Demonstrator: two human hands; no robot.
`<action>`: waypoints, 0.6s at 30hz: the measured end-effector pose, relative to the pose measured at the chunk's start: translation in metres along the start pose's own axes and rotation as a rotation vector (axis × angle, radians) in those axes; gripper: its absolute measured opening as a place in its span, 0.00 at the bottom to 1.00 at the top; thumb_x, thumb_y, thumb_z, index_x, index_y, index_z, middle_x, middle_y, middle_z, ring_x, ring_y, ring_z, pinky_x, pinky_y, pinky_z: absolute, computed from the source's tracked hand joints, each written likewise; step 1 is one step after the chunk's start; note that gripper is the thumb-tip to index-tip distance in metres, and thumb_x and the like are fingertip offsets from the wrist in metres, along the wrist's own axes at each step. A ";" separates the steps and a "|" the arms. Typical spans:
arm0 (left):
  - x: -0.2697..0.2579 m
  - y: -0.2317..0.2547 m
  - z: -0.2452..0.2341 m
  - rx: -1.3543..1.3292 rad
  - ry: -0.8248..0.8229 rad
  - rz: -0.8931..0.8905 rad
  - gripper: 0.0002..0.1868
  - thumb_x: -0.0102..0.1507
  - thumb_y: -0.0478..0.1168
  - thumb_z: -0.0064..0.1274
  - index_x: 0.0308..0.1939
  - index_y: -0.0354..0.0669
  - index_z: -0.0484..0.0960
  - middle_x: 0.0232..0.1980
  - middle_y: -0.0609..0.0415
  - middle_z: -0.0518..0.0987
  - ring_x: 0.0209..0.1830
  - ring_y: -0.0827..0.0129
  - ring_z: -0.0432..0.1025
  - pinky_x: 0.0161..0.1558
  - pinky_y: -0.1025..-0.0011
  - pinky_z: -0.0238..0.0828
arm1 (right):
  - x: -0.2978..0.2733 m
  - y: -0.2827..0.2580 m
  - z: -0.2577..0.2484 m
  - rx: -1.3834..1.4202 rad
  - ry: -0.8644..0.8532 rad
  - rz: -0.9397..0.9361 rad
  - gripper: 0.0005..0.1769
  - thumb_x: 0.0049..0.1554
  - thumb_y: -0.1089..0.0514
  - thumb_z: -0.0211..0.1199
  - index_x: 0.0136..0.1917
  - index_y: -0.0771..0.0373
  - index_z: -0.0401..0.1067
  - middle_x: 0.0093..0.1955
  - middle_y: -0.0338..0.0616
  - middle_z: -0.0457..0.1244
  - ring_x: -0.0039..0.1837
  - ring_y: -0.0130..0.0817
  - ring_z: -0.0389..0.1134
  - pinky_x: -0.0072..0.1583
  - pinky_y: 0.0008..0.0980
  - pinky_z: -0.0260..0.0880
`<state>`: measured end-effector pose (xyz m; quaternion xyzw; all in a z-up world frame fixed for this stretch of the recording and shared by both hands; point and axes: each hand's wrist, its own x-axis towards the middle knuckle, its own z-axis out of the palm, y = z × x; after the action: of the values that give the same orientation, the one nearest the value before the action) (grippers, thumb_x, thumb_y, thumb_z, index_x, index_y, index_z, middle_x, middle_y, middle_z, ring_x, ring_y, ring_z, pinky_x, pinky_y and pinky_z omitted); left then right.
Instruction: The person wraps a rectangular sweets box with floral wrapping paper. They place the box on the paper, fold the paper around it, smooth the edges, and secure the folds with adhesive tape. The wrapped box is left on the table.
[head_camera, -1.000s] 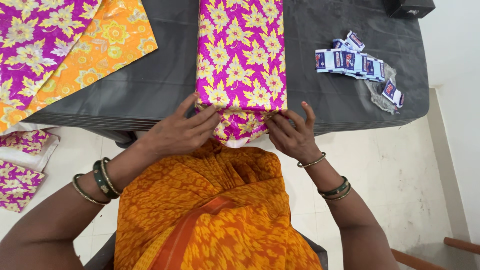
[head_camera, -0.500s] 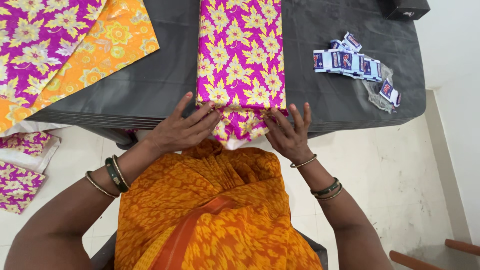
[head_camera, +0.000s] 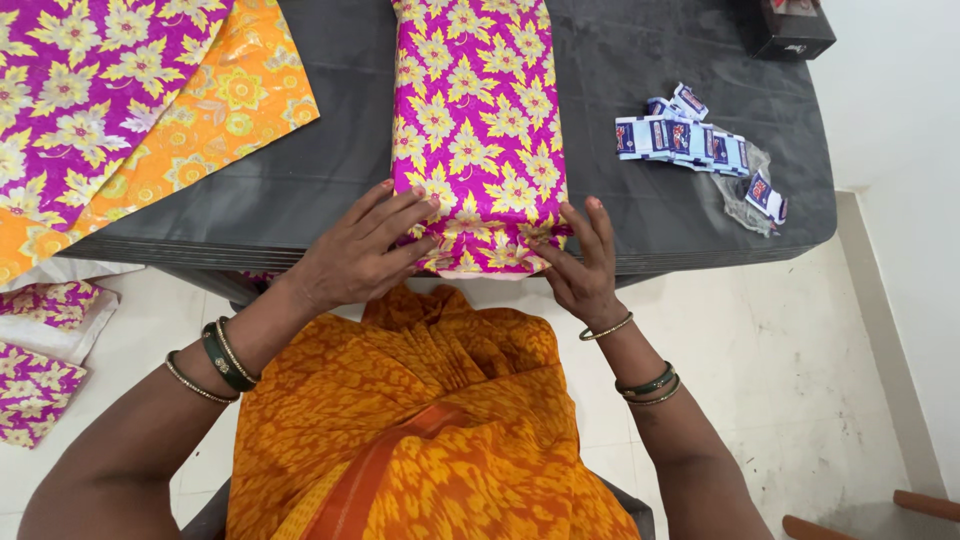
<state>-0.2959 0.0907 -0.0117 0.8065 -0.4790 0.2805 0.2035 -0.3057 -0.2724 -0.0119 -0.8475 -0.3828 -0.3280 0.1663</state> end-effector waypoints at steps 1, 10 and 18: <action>0.002 0.000 -0.002 -0.019 0.005 -0.012 0.23 0.62 0.43 0.62 0.60 0.42 0.82 0.76 0.43 0.65 0.78 0.49 0.58 0.79 0.46 0.49 | 0.005 0.000 -0.002 0.027 0.003 -0.003 0.15 0.58 0.63 0.64 0.58 0.58 0.80 0.78 0.53 0.55 0.83 0.55 0.45 0.80 0.59 0.48; 0.017 -0.003 -0.011 0.059 0.139 0.010 0.16 0.63 0.41 0.63 0.51 0.36 0.83 0.69 0.45 0.74 0.71 0.54 0.67 0.76 0.45 0.53 | 0.040 -0.007 -0.008 0.148 0.105 0.091 0.05 0.59 0.64 0.63 0.48 0.65 0.77 0.61 0.51 0.69 0.69 0.47 0.68 0.77 0.52 0.59; 0.015 0.001 0.004 -0.052 0.225 -0.093 0.13 0.61 0.34 0.63 0.48 0.34 0.82 0.59 0.50 0.80 0.63 0.58 0.73 0.75 0.47 0.58 | 0.039 -0.018 0.003 0.163 0.148 0.142 0.03 0.59 0.65 0.67 0.46 0.67 0.76 0.56 0.48 0.70 0.62 0.44 0.71 0.68 0.47 0.67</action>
<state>-0.2902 0.0780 -0.0047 0.7856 -0.4224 0.3471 0.2896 -0.2991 -0.2387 0.0132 -0.8297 -0.3338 -0.3447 0.2854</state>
